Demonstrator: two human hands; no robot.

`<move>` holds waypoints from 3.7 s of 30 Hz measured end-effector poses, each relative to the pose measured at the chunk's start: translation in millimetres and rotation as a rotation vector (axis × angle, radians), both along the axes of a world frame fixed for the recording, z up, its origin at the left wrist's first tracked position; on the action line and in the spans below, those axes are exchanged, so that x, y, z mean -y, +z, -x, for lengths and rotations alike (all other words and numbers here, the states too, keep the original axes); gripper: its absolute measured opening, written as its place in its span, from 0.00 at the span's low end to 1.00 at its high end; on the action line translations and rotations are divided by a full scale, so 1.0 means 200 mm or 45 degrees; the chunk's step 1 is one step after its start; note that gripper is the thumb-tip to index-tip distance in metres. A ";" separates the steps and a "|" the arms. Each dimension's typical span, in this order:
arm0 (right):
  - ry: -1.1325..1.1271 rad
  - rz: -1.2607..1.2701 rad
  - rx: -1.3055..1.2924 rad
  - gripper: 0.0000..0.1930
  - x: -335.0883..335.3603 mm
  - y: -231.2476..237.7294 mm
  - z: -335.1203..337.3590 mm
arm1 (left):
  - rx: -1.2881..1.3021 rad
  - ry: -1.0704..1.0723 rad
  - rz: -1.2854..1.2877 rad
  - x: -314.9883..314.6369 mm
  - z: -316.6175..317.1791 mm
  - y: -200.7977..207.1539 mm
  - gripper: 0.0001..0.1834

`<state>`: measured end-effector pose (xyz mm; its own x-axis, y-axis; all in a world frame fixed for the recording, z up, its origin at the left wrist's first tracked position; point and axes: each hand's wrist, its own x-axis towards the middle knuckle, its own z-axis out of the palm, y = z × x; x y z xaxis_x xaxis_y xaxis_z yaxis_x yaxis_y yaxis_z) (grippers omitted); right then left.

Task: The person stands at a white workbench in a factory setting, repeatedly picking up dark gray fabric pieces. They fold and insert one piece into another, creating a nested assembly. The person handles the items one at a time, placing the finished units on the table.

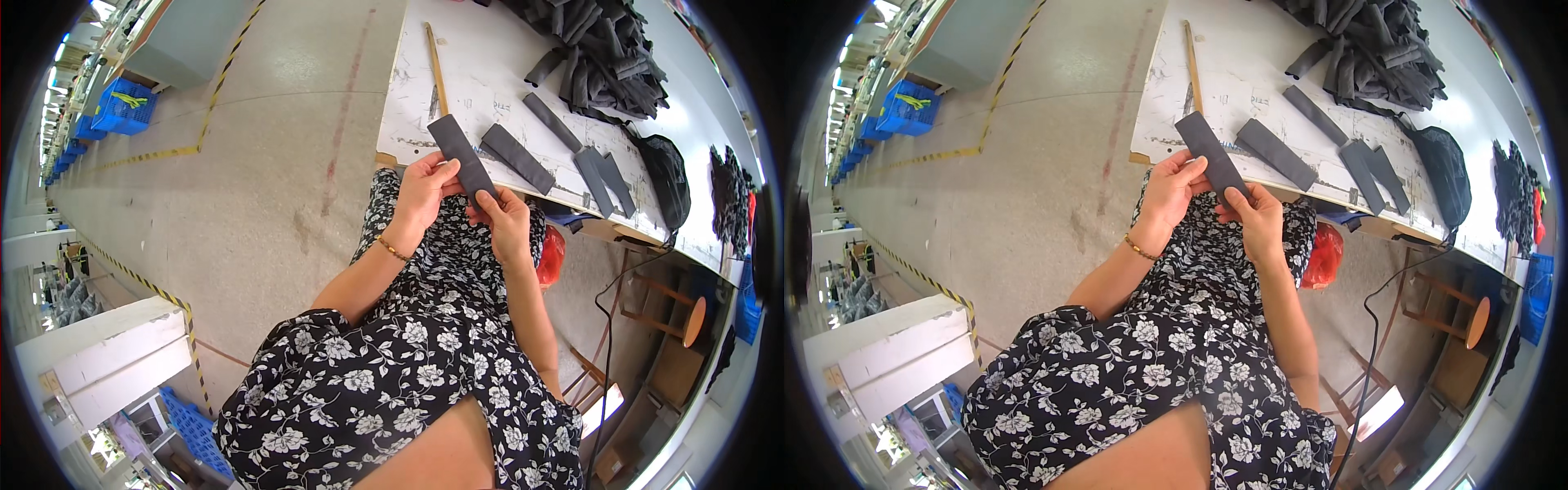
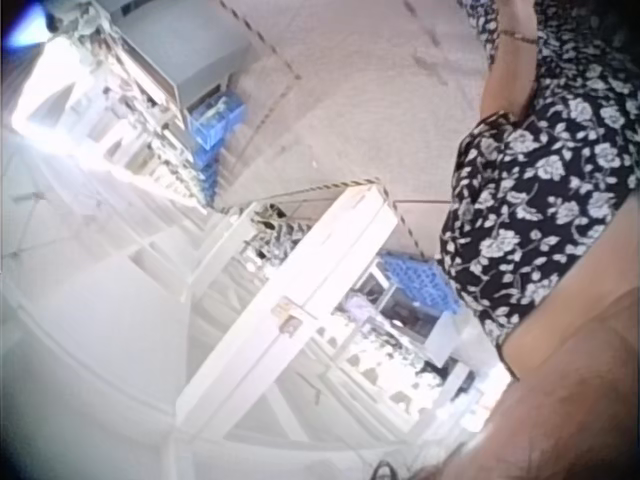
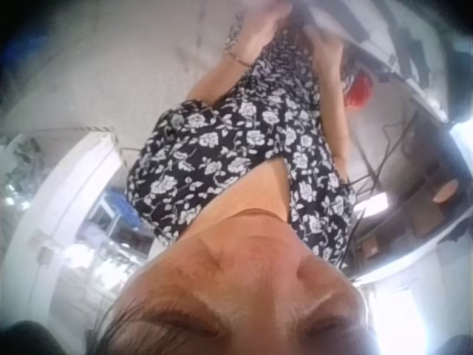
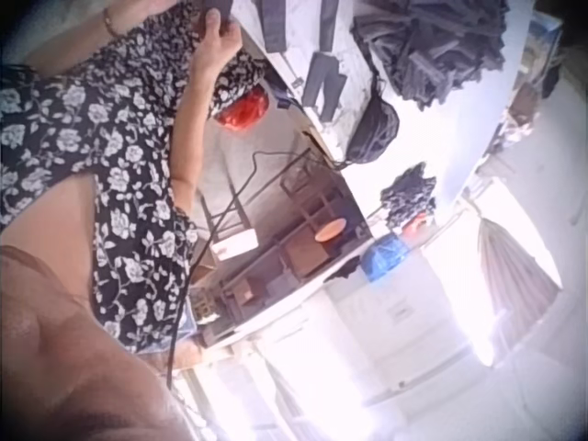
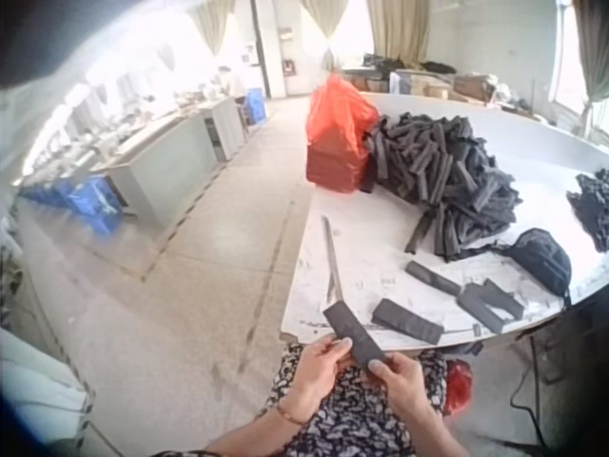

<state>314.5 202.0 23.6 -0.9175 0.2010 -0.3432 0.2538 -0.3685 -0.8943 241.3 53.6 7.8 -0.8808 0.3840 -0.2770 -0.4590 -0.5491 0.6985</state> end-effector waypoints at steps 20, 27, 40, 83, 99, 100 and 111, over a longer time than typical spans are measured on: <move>0.158 -0.306 0.120 0.07 -0.30 0.04 -0.04 | -0.200 -0.145 0.448 -0.03 0.22 0.04 0.14; -0.165 -0.578 0.123 0.12 -0.44 0.10 0.01 | -0.482 -0.075 0.753 -0.24 0.29 0.07 0.13; 0.233 -1.890 -0.227 0.27 -0.59 0.00 0.09 | -1.931 -0.784 1.261 -0.37 0.51 0.00 0.28; 0.164 -2.580 -0.059 0.08 -1.04 -0.12 0.02 | 0.315 -0.368 -0.548 -0.76 0.48 0.04 0.17; 0.012 -1.322 -0.613 0.10 -0.51 0.30 0.31 | 0.069 -0.061 0.006 -0.71 0.39 0.28 0.23; 0.028 -1.171 -0.635 0.09 -0.49 0.30 0.32 | 0.070 -0.140 -0.014 -0.67 0.42 0.27 0.22; 0.067 -0.857 -0.217 0.18 -0.62 0.27 0.16 | 0.134 -0.155 0.159 -0.42 0.56 0.26 0.17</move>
<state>282.0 326.0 77.4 -0.9618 0.2734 -0.0102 0.0922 0.2887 -0.9530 128.4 137.0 59.0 -0.7937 0.4424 -0.4175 -0.5908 -0.3971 0.7023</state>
